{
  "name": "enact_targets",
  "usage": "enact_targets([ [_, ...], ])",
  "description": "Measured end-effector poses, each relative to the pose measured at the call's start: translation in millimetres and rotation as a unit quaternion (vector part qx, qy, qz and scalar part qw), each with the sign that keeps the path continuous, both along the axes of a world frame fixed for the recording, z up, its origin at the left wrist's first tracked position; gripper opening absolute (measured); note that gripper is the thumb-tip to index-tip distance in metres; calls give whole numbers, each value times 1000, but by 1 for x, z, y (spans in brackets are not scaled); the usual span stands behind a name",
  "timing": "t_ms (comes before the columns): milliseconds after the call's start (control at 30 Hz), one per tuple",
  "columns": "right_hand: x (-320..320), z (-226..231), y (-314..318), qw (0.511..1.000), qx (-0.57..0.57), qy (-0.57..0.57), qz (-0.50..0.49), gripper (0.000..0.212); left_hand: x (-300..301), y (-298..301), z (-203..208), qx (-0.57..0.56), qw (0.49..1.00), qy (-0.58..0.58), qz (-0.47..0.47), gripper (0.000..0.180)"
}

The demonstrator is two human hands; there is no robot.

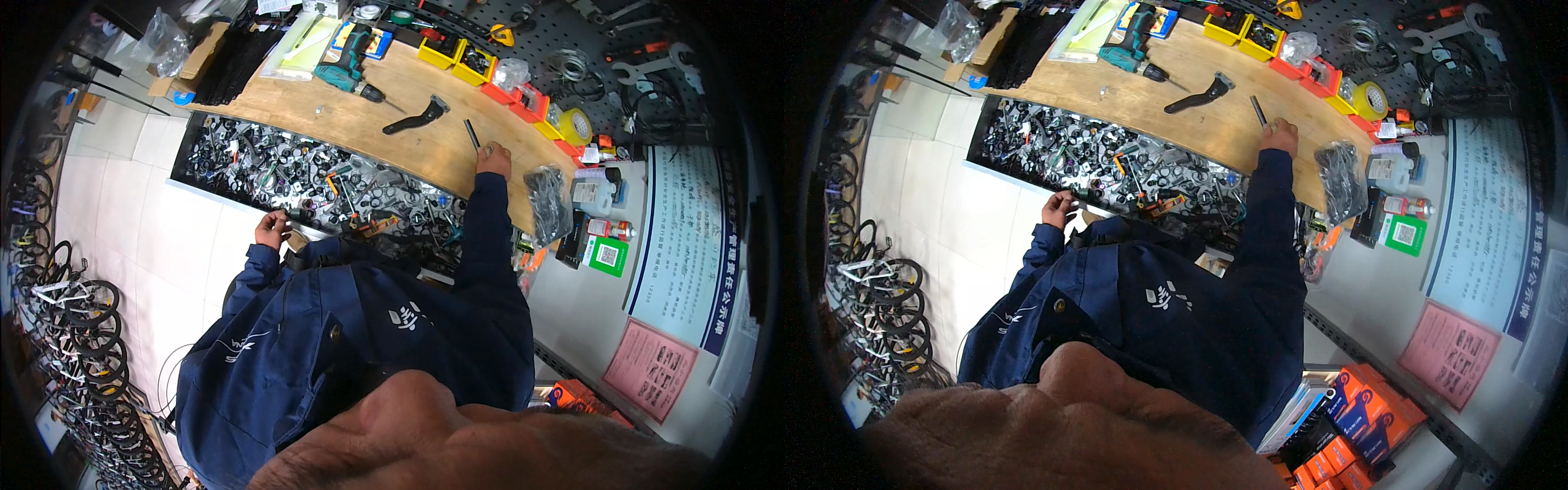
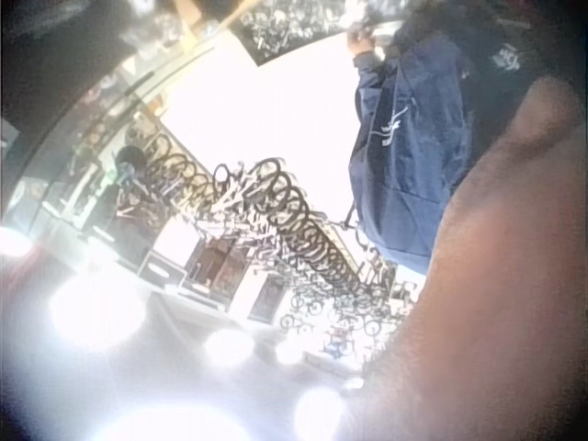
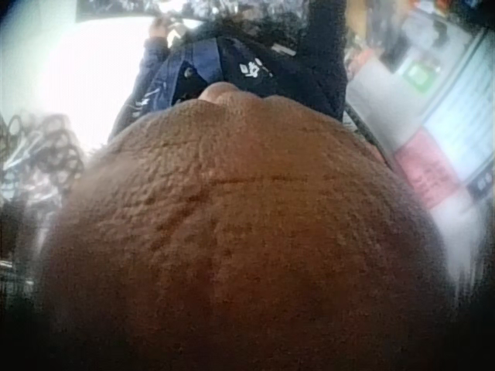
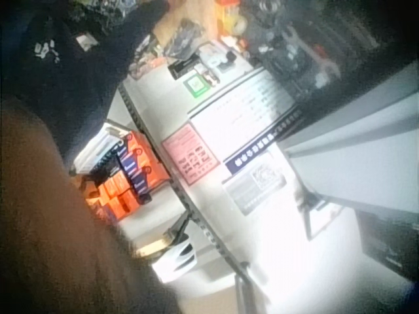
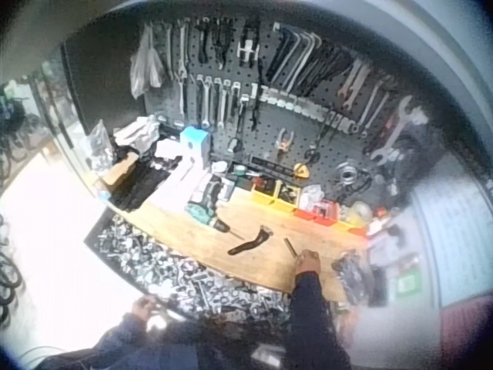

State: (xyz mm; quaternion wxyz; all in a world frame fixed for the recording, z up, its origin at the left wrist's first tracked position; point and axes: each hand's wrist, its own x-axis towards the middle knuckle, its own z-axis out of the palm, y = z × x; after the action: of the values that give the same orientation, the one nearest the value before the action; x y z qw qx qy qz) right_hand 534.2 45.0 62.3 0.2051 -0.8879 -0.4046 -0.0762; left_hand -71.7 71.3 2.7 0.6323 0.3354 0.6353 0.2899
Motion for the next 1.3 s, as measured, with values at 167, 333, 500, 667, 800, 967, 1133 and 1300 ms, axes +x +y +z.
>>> enact_targets([
  [167,-37,15,25,991,99,46,77,17,-1,-5,1,-5,1000,-14,-7,23],
  [333,-64,6,37,974,87,154,142,14,-7,-8,-9,-20,1000,-5,0,22],
  [500,-85,-16,42,968,50,184,163,19,-12,-11,-24,-48,998,-30,-20,18],
  [667,-108,-22,52,949,76,270,146,23,-14,-11,-30,-56,995,-50,-71,22],
  [800,-118,-16,61,960,61,230,148,22,-11,-10,-28,-65,994,-52,-67,18],
  [967,-117,-17,67,965,29,217,146,22,-9,-11,-27,-60,994,-60,-69,17],
  [1133,-107,-23,64,957,95,256,101,22,-8,-9,-30,-69,994,-55,-61,18],
  [1300,-83,-18,50,943,154,286,65,21,-5,-8,-30,-75,993,-52,-69,15],
])
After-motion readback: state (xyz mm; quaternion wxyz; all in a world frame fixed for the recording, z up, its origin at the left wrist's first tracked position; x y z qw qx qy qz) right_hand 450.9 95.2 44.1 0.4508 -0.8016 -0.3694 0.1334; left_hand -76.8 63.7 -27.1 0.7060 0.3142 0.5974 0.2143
